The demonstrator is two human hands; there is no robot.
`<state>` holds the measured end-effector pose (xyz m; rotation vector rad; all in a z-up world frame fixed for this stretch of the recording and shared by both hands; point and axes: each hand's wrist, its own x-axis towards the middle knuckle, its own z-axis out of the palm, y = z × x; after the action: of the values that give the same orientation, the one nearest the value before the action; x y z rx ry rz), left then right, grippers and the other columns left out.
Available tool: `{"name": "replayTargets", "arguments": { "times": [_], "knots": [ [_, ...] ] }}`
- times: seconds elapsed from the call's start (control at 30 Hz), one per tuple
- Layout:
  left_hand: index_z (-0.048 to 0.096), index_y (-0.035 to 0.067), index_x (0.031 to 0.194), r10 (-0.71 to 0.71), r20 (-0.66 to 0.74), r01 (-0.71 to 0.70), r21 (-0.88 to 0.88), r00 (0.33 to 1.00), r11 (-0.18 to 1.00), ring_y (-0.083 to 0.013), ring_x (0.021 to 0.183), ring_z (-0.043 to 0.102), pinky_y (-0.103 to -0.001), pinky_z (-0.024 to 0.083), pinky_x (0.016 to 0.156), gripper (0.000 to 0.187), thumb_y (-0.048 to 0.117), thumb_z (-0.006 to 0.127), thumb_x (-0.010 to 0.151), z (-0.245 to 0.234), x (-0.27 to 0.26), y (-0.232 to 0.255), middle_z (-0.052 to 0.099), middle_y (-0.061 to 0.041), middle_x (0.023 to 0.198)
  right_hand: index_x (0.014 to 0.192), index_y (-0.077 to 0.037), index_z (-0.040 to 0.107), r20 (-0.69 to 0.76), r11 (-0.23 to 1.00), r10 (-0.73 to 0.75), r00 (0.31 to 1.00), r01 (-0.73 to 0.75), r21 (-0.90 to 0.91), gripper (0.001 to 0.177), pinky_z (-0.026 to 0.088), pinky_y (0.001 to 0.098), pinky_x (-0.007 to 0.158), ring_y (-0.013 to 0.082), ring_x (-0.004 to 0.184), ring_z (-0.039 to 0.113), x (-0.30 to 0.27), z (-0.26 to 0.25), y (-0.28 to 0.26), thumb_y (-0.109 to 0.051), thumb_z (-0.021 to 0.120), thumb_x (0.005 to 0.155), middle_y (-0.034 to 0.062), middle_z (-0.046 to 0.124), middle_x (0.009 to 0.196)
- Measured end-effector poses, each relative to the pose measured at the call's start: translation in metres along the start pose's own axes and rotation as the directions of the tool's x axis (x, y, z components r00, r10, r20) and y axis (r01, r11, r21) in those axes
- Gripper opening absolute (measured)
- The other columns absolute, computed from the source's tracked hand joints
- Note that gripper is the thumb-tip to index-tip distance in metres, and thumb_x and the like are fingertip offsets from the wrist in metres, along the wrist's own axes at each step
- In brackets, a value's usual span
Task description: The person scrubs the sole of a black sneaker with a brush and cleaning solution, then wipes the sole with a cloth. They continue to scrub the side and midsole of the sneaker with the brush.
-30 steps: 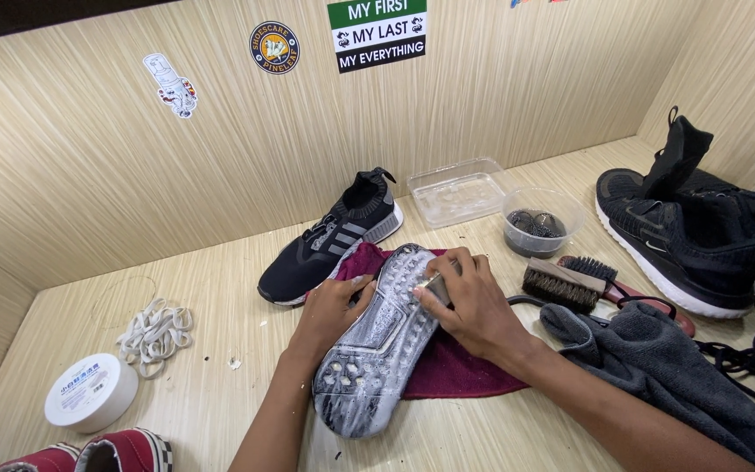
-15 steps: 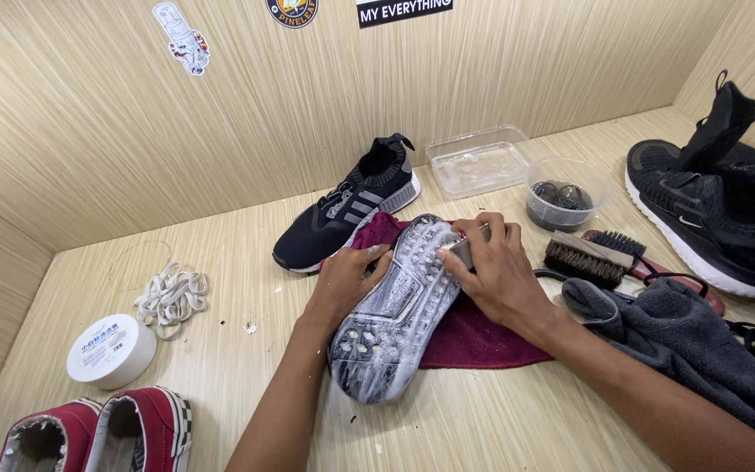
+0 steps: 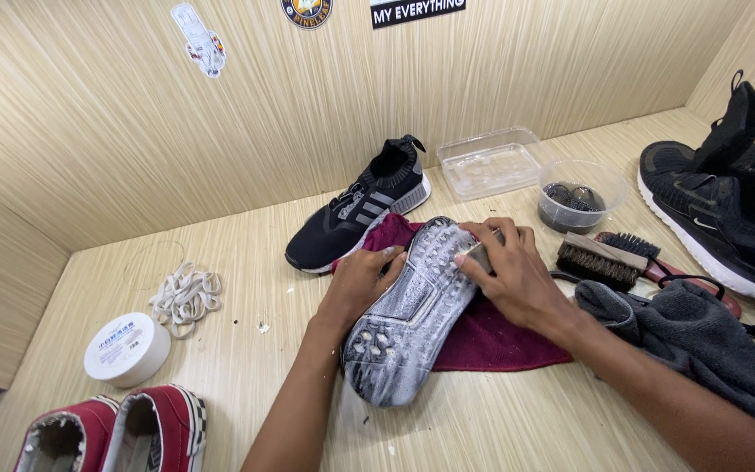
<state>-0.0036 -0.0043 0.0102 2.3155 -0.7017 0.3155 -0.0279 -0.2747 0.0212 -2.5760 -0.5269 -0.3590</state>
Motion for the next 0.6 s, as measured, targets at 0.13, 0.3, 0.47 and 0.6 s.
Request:
{"name": "replayTargets", "arguments": {
  "times": [0.13,0.3,0.47,0.6],
  "knots": [
    [0.077,0.014,0.113,-0.036,0.017,0.035,0.009,0.999,0.999,-0.0481,0.082,0.073,-0.058,0.057,0.071,0.03,0.031,0.055,0.104,-0.001,-0.003,0.0,0.077,-0.02,0.083,0.149,-0.022,0.054,0.141,0.981,-0.188,0.972,0.178,0.078,0.065,0.05,0.0635,0.097,0.0471,0.122,0.048,-0.044,-0.015,-0.105,-0.059,0.055,0.095,0.0163,0.05,0.127],
    [0.078,0.013,0.113,-0.06,0.007,0.06,-0.001,0.998,0.998,-0.049,0.084,0.073,-0.059,0.056,0.076,0.032,0.034,0.055,0.103,-0.008,-0.003,0.009,0.077,-0.022,0.084,0.141,-0.014,0.058,0.158,0.939,-0.335,0.929,0.313,0.145,0.068,0.055,0.0708,0.086,0.0557,0.116,0.056,-0.044,-0.043,-0.123,-0.049,0.073,0.085,0.0256,0.048,0.131],
    [0.078,0.012,0.111,-0.082,-0.021,0.081,-0.038,0.996,0.996,-0.0497,0.084,0.073,-0.057,0.056,0.076,0.032,0.034,0.056,0.102,-0.007,-0.009,0.011,0.077,-0.022,0.084,0.089,-0.008,0.069,0.351,0.941,0.251,0.902,-0.312,0.128,0.064,0.058,0.0528,0.074,0.0393,0.071,0.072,-0.039,-0.073,-0.044,-0.066,0.041,0.097,0.0186,0.068,0.07],
    [0.079,0.015,0.111,-0.095,-0.034,0.094,-0.012,0.995,0.995,-0.0479,0.087,0.073,-0.056,0.056,0.078,0.032,0.037,0.057,0.101,-0.004,-0.005,0.008,0.077,-0.021,0.084,0.061,-0.006,0.057,0.287,0.874,0.392,0.874,-0.451,0.181,0.083,0.038,0.0505,0.058,0.0315,0.047,0.045,-0.042,-0.071,0.02,-0.068,0.03,0.109,0.0184,0.051,0.046]
  ]
}}
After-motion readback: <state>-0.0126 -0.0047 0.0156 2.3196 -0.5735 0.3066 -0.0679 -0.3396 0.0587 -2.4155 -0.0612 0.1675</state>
